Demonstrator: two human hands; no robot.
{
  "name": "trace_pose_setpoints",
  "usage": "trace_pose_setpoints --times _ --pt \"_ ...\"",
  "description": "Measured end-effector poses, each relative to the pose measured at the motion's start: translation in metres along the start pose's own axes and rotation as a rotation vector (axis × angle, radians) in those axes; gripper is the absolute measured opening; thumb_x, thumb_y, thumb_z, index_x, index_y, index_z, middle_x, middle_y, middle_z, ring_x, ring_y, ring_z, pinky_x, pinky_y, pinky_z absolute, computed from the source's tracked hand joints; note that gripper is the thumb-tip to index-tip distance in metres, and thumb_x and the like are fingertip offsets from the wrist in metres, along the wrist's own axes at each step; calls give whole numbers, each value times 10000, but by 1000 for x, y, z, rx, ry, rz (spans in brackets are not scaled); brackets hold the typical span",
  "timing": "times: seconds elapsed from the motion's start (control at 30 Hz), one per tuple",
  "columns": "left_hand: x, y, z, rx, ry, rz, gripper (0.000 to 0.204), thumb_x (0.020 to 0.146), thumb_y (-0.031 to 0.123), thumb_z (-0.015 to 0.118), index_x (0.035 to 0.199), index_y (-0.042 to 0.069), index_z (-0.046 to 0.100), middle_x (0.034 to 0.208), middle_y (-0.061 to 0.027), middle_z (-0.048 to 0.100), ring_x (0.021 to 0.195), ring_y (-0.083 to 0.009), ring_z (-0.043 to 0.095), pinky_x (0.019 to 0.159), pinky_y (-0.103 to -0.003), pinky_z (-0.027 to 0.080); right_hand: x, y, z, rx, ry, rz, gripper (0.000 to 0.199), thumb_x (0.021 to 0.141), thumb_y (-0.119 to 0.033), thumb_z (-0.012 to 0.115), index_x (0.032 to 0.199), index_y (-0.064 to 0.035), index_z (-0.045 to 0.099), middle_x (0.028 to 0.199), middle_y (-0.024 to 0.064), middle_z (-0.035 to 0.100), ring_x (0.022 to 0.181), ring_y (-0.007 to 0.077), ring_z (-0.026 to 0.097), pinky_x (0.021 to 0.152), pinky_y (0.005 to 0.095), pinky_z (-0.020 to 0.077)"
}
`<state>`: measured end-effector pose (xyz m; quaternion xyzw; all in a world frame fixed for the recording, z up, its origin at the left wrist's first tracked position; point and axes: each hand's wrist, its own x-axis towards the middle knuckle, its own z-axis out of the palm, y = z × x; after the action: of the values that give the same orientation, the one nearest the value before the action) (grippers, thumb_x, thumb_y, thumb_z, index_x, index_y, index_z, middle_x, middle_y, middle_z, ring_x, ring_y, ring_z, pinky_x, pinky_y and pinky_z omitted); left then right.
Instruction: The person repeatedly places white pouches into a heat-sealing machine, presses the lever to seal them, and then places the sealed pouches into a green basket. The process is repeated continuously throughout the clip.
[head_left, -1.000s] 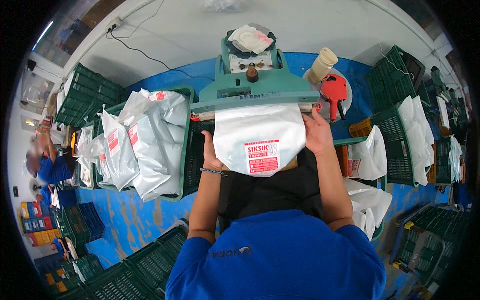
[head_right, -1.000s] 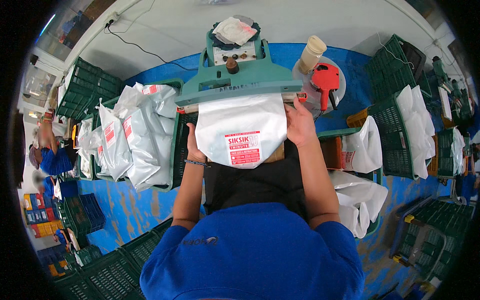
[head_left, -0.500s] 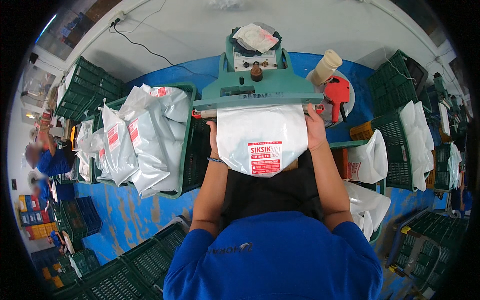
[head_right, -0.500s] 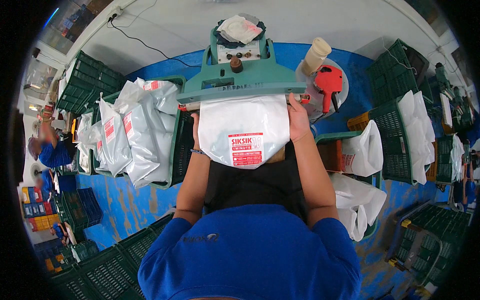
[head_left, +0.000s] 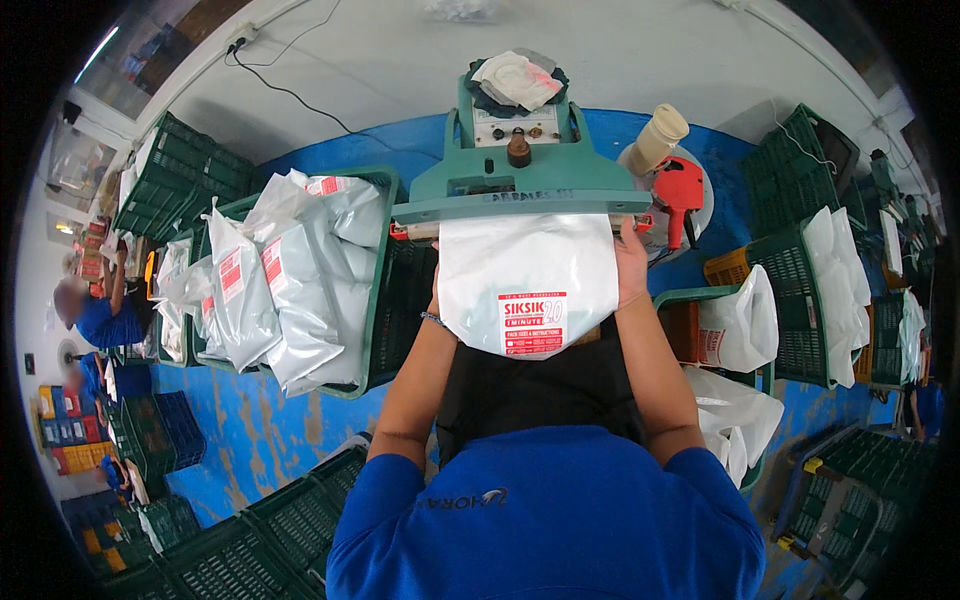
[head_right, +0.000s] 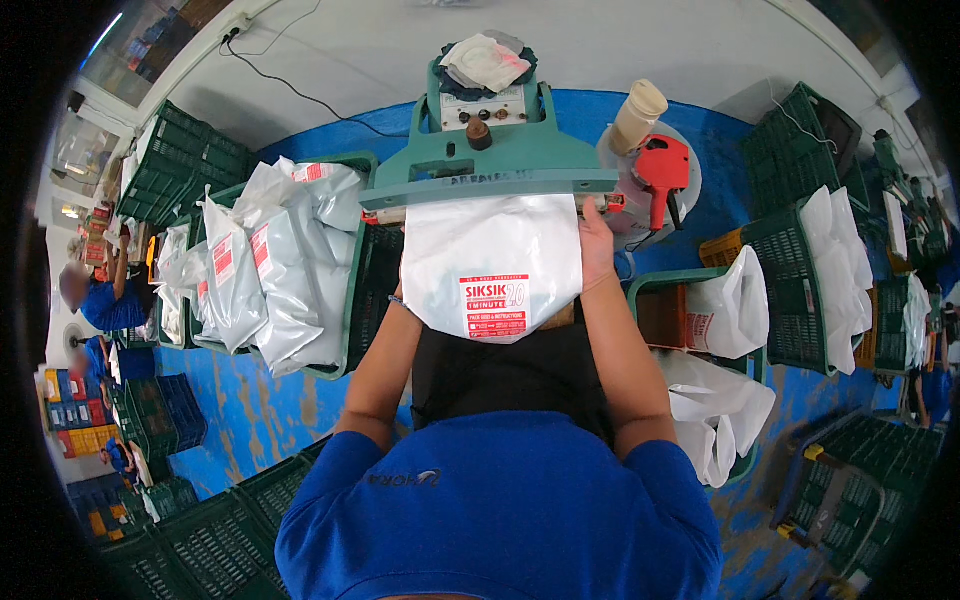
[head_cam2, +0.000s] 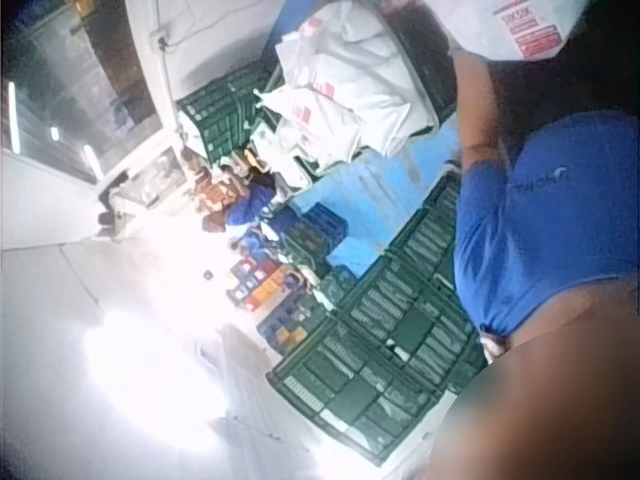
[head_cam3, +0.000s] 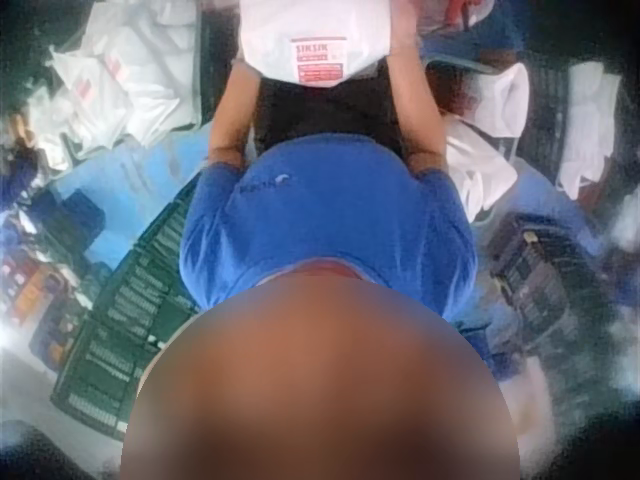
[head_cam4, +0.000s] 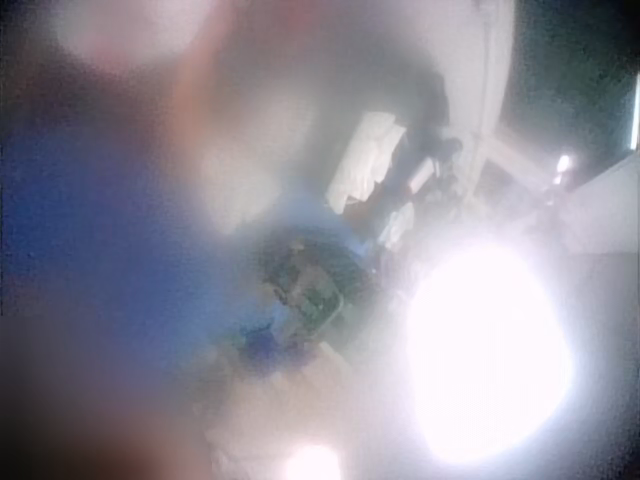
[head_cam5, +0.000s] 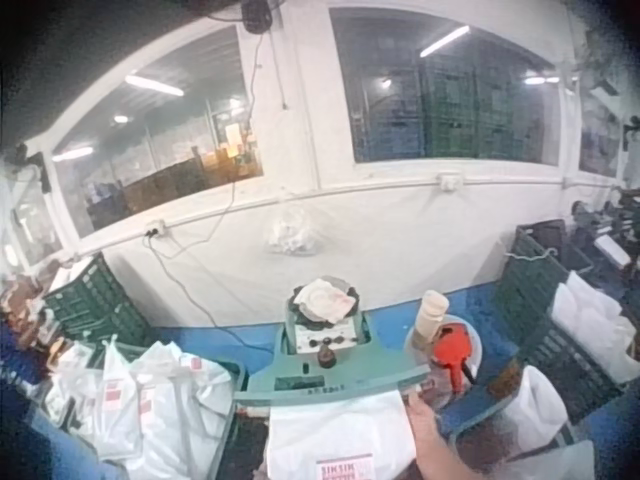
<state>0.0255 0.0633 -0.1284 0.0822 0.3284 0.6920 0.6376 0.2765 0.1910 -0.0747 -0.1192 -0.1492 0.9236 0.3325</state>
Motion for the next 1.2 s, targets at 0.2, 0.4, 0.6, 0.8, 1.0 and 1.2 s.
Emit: trace_pose_setpoints --times 0.2,0.4,0.6,0.8,1.0,1.2 --pt "17 -4 27 17 39 -48 935 805 765 329 1403 48 341 1408 -170 405 1252 -330 432 1046 -457 354 17 2 -1 150 -138 112 817 865 -635 455 1355 14 385 1353 202 455 1208 338 480 1028 435 374" --pt "6 14 10 -336 -67 39 968 783 787 330 1405 45 336 1408 -170 404 1259 -327 425 1050 -456 349 17 3 -18 70 -13 37 836 857 -656 444 1340 25 397 1319 196 488 1165 321 517 986 416 422" --pt "-33 49 6 -332 -181 31 858 855 679 371 1319 -41 414 1292 -169 516 1166 -284 519 992 -388 419 5 -4 -23 -182 30 27 539 860 -278 598 1271 46 468 1216 177 573 1081 299 583 946 397 457" --pt "-114 18 29 302 113 31 339 913 254 603 1096 -31 617 1010 -67 665 925 -152 621 831 -291 486 -45 -9 13 -445 153 120 486 759 3 663 1219 56 515 1185 164 595 1048 259 602 929 373 465" --pt "-146 10 52 408 6 241 297 922 240 594 1076 -10 644 983 -29 668 911 -118 596 810 -248 453 -100 -9 19 -484 80 -129 513 755 6 698 1239 7 528 1203 109 599 1121 231 556 980 361 408" --pt "-139 21 84 963 286 634 249 940 205 570 980 -27 652 803 7 611 759 -55 477 675 -231 406 -81 -18 62 -510 115 -173 505 804 2 648 1287 -29 504 1228 92 587 1144 204 536 1003 360 384"
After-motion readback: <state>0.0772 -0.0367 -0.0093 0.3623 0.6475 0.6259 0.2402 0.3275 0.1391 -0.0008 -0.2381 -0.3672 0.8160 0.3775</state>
